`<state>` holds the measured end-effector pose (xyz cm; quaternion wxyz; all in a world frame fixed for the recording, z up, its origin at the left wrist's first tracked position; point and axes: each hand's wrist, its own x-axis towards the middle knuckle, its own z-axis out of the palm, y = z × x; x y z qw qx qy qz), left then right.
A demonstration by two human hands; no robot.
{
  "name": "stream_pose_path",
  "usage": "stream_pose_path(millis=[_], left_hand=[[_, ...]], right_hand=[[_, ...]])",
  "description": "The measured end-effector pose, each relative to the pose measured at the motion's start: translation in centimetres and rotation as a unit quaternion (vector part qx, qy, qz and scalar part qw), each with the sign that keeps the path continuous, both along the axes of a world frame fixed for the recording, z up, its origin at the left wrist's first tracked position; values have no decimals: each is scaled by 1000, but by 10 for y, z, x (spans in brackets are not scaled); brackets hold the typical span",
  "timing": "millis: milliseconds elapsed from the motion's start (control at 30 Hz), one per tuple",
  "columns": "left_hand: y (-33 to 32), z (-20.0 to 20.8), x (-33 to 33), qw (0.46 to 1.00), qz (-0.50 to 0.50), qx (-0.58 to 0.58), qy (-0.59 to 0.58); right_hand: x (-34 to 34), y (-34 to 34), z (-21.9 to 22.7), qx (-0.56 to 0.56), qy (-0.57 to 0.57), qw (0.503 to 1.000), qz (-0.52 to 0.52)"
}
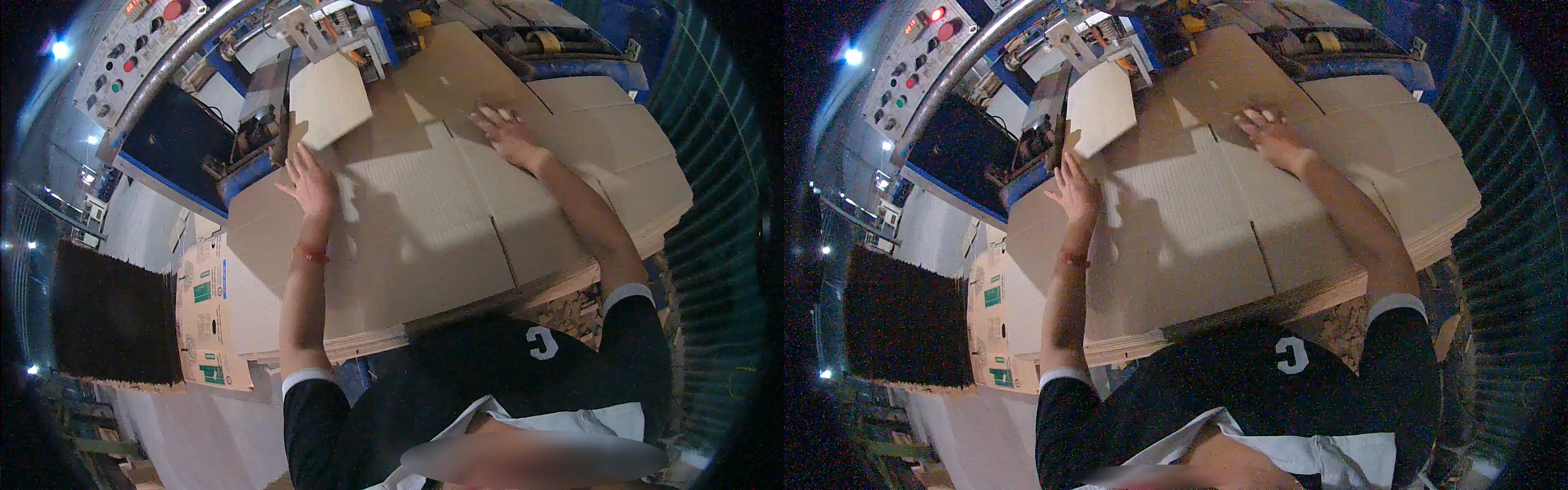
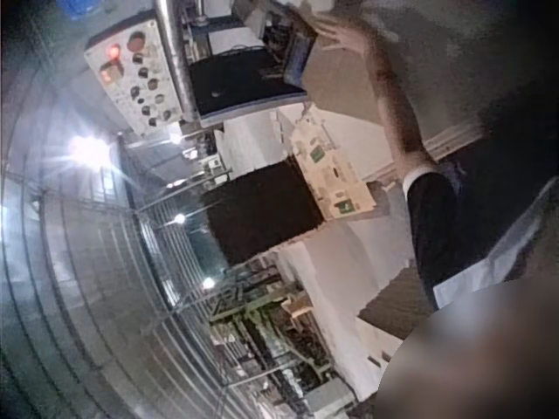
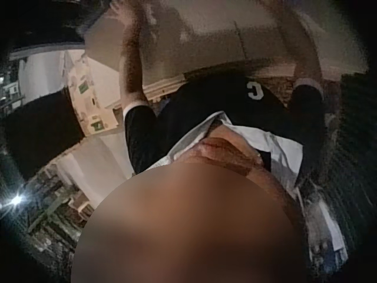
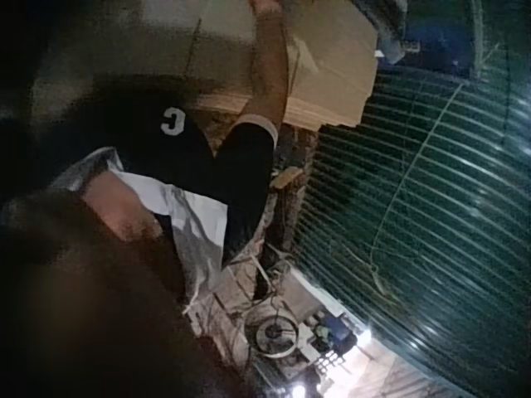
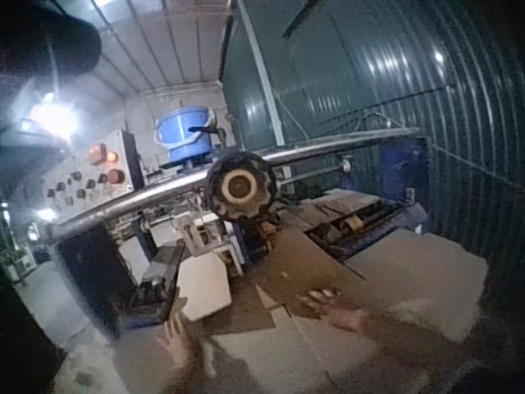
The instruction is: The person repeatedly picks up flat cardboard sheets from a conveyor and stacks them by hand. The person aligns each sheet and places it on a growing pile, maintaining a consistent stack throughout the clip.
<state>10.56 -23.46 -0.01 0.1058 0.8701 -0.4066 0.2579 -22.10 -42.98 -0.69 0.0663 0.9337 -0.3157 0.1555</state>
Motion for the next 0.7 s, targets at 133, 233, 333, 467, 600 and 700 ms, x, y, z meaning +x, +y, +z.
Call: stream_pose_path(millis=[133,233,333,467,600,700], left_hand=[[75,2,2,982,-111,-151,8],[187,-12,27,938,48,-342,-9],[298,-51,23,940,306,-136,-69],[315,-74,15,760,270,-477,350],[281,-33,-14,696,298,-537,371],[278,27,-24,804,233,-473,274]], right_hand=[[-48,25,6,36,7,998,40],[-144,46,0,40,-162,986,-30],[-238,52,-24,-114,-240,860,-436],[-316,53,-57,51,-15,789,-612],[-328,41,-84,27,-6,791,-612],[-334,28,-91,11,-34,798,-601]])
